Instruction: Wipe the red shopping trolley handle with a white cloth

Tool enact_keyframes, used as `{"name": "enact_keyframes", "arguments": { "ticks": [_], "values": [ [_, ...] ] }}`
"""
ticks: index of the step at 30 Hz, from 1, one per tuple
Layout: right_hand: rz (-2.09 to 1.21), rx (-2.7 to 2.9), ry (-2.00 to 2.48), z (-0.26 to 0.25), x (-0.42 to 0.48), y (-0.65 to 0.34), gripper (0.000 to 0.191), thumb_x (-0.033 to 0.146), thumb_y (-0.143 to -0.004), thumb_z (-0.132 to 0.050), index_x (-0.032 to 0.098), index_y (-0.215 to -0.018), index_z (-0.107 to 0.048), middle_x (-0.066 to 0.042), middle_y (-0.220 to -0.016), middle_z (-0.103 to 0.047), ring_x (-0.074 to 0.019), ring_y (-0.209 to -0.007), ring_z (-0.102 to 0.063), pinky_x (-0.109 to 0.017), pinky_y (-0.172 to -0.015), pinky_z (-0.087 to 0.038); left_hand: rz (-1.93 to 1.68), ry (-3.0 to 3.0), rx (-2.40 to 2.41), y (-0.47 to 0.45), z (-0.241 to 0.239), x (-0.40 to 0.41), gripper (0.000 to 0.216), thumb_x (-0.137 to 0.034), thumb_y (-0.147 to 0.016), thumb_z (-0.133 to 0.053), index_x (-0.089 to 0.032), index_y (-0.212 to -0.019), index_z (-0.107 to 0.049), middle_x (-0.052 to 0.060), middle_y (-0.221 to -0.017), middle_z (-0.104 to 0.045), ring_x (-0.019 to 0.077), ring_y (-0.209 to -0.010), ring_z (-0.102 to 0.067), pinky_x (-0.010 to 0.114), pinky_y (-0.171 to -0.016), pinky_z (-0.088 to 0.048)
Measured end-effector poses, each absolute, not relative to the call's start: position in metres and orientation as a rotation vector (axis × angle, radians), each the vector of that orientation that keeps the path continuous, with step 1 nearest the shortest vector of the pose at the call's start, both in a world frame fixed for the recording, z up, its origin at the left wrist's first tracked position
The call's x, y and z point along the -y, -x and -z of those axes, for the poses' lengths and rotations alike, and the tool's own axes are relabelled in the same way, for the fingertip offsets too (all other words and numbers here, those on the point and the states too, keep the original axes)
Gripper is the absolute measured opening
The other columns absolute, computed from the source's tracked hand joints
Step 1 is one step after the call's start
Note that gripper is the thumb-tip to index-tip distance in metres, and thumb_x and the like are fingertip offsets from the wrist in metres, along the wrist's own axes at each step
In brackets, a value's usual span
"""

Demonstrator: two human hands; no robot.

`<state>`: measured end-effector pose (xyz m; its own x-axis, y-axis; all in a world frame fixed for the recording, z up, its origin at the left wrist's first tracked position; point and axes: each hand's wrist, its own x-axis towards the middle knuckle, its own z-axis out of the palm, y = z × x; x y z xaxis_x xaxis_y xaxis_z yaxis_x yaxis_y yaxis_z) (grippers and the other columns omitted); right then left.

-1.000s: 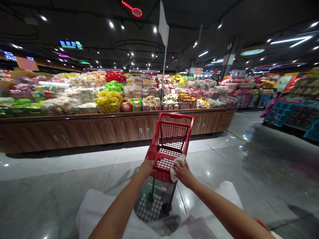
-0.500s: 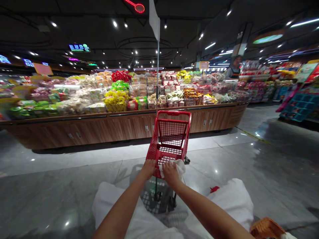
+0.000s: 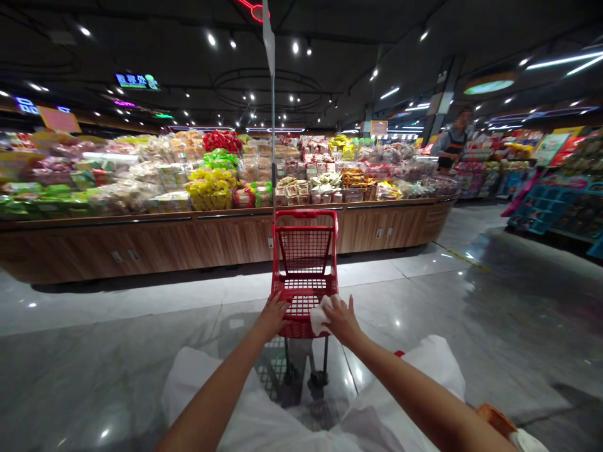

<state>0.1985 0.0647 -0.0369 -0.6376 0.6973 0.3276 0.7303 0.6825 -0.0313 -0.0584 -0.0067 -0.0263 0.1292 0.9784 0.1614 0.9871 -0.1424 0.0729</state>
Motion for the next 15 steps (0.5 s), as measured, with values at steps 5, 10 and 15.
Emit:
{"name": "enact_keyframes", "arguments": {
  "ticks": [5,10,15],
  "values": [
    [0.166,2.338,1.220,0.062,-0.056,-0.175,0.043,0.035,-0.080,-0.066,0.024,-0.121,-0.058,-0.015,-0.141,-0.044,-0.0332,-0.128,-0.039,-0.052,-0.110,-0.015,0.274,2.166,2.144,0.043,0.029,0.006,0.047,-0.033,-0.082,-0.059,-0.019,-0.127,-0.052,0.010,-0.128,-0.059,0.0318,-0.142,-0.021,0.056,-0.114,-0.017],
    [0.038,2.138,1.397,0.068,-0.032,-0.150,0.035,0.024,-0.086,-0.053,0.021,-0.121,-0.058,-0.016,-0.147,-0.036,-0.0352,-0.136,-0.030,-0.054,-0.109,-0.018,0.296,2.174,2.180,0.044,0.023,0.011,0.051,-0.042,-0.083,-0.060,-0.018,-0.127,-0.052,0.011,-0.129,-0.058,0.0322,-0.142,-0.019,0.056,-0.114,-0.017],
    [-0.017,2.116,1.380,0.063,-0.009,-0.123,0.040,0.019,-0.089,-0.044,0.020,-0.127,-0.054,-0.017,-0.151,-0.030,-0.0357,-0.139,-0.023,-0.060,-0.108,-0.013,0.317,2.284,2.144,0.045,0.023,0.018,0.079,-0.054,-0.066,-0.073,-0.017,-0.132,-0.049,0.014,-0.133,-0.055,0.0371,-0.142,-0.014,0.059,-0.114,-0.013]
  ]
}}
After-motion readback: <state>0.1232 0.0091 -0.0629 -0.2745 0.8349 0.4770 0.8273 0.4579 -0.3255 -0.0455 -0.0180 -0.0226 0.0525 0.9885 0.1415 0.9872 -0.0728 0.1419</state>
